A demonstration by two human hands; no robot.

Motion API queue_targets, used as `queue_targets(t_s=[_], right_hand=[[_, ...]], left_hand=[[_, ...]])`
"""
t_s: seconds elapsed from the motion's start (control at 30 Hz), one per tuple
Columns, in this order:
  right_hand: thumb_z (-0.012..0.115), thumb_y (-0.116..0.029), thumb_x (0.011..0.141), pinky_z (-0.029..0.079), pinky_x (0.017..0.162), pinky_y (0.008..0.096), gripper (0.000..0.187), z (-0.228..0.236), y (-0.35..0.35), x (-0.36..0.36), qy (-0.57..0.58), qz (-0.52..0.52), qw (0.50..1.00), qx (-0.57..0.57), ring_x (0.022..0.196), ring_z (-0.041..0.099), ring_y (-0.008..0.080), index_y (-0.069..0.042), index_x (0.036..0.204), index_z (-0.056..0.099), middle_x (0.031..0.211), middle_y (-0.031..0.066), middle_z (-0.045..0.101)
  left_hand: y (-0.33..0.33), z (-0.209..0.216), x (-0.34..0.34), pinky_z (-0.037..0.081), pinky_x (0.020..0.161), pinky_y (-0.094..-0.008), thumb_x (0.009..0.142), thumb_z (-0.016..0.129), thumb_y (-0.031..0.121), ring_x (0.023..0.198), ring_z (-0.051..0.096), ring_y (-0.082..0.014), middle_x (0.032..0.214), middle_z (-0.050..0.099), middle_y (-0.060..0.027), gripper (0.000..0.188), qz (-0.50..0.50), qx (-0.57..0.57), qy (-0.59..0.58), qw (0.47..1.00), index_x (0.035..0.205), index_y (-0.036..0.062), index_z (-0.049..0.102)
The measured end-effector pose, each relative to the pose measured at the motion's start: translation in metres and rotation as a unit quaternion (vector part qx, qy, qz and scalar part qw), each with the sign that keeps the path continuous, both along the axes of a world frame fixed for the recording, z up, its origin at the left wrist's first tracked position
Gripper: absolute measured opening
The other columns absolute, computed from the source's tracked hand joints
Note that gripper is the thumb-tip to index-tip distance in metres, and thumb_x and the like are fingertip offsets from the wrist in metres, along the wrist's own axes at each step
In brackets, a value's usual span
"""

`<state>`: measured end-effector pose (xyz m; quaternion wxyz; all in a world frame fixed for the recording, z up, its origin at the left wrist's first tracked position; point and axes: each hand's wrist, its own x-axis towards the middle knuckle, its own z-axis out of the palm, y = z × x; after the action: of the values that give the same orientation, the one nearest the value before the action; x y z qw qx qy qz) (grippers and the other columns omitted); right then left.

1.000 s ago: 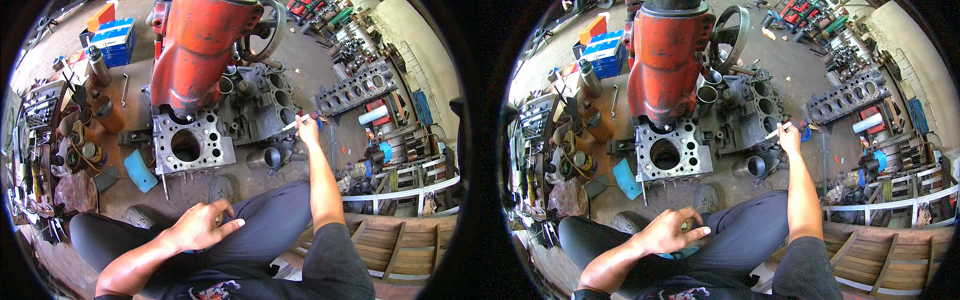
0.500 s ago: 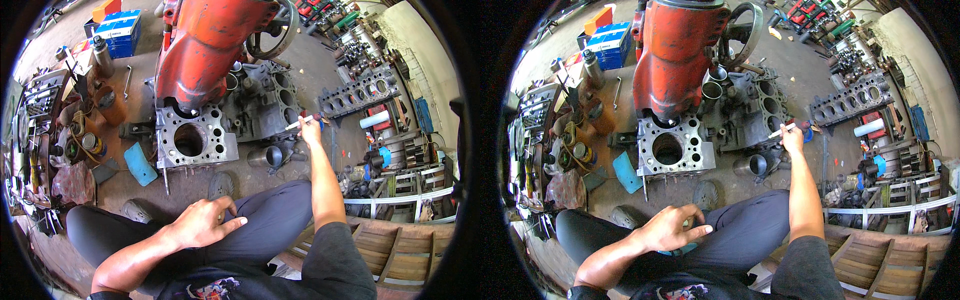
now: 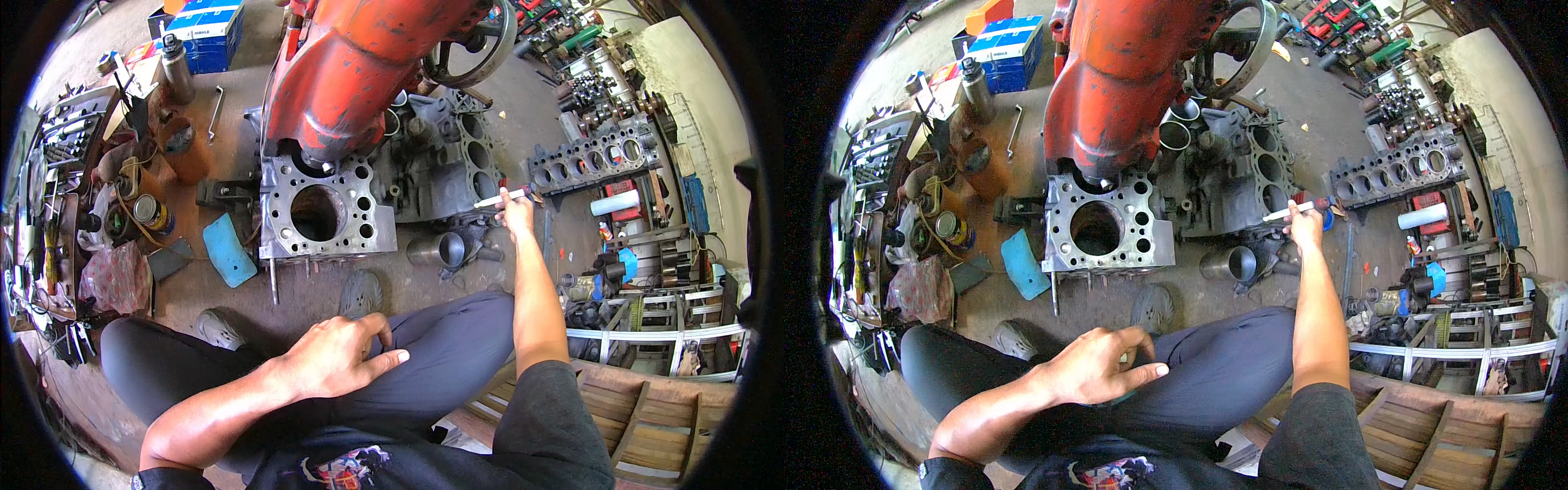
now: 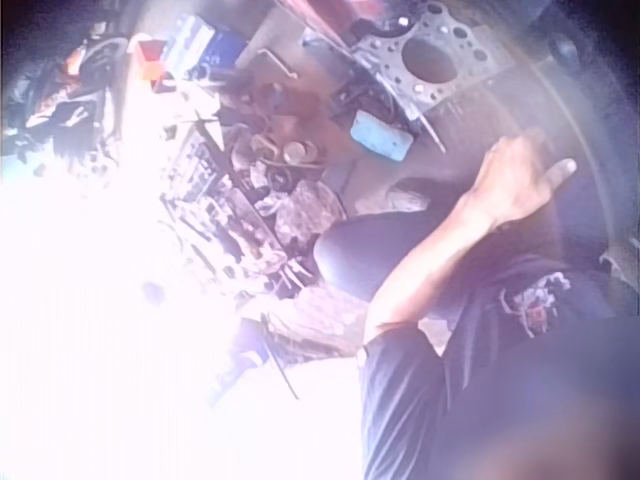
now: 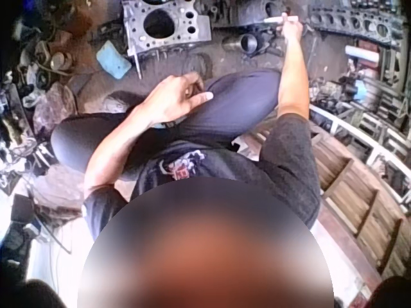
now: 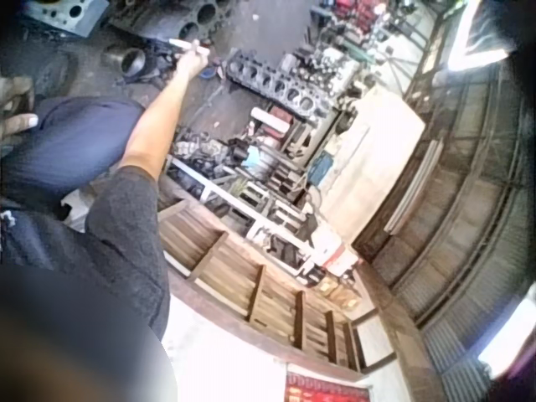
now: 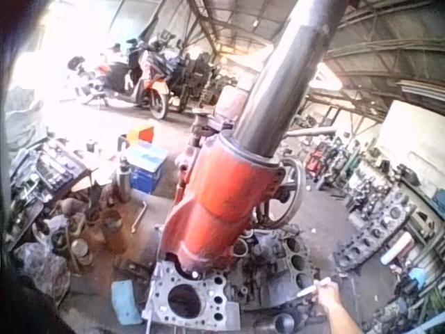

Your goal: The person sits on the floor and uses a torque wrench to tighten bolts on an engine block mounted in a red hydraulic press. They then use a white marker to mark the press and a metal part on the floor.

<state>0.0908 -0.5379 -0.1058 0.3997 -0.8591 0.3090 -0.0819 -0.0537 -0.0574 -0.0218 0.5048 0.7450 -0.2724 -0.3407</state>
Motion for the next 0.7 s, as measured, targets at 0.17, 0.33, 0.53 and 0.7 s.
queue_targets(t_s=[0.17,0.33,0.53,0.7], right_hand=[[0.067,-0.03,0.097,0.042,0.04,0.0283,0.033,0.0001,-0.0003,-0.0009,0.001,-0.009,1.0,0.005,0.046,0.058,0.0133,0.002,0.093,0.064,0.075,0.0094,0.069],[0.066,-0.032,0.098,0.043,0.041,0.0284,0.034,0.0004,-0.0016,-0.0005,0.008,0.0,1.0,-0.003,0.047,0.059,0.0137,0.002,0.093,0.064,0.076,0.0086,0.069],[0.065,-0.032,0.098,0.042,0.042,0.0286,0.035,-0.0019,-0.0018,-0.0001,-0.029,-0.006,0.999,-0.023,0.045,0.057,0.0134,0.003,0.092,0.064,0.074,0.0087,0.068],[0.065,-0.03,0.098,0.044,0.043,0.0294,0.033,0.0016,-0.0025,-0.0035,-0.038,-0.013,0.999,-0.022,0.046,0.056,0.0134,0.003,0.092,0.064,0.073,0.0094,0.067]], left_hand=[[-0.0003,-0.0032,-0.0015,0.051,0.059,-0.0427,0.092,0.069,0.045,0.057,0.066,-0.0295,0.056,0.058,-0.0103,0.041,0.005,-0.005,-0.006,1.0,0.099,0.0044,0.065],[0.0004,-0.0011,0.0,0.056,0.073,-0.0469,0.097,0.061,0.043,0.068,0.071,-0.0344,0.06,0.064,-0.0164,0.042,-0.02,0.01,-0.006,1.0,0.099,0.0014,0.063],[0.0012,-0.0005,0.0004,0.056,0.073,-0.047,0.097,0.061,0.043,0.068,0.071,-0.0356,0.06,0.064,-0.0167,0.042,-0.025,0.01,0.005,1.0,0.101,0.0011,0.063],[0.0016,-0.0034,-0.0014,0.055,0.066,-0.0445,0.092,0.068,0.047,0.066,0.07,-0.0325,0.063,0.063,-0.0119,0.043,-0.007,0.0,-0.006,1.0,0.101,0.0046,0.064]])
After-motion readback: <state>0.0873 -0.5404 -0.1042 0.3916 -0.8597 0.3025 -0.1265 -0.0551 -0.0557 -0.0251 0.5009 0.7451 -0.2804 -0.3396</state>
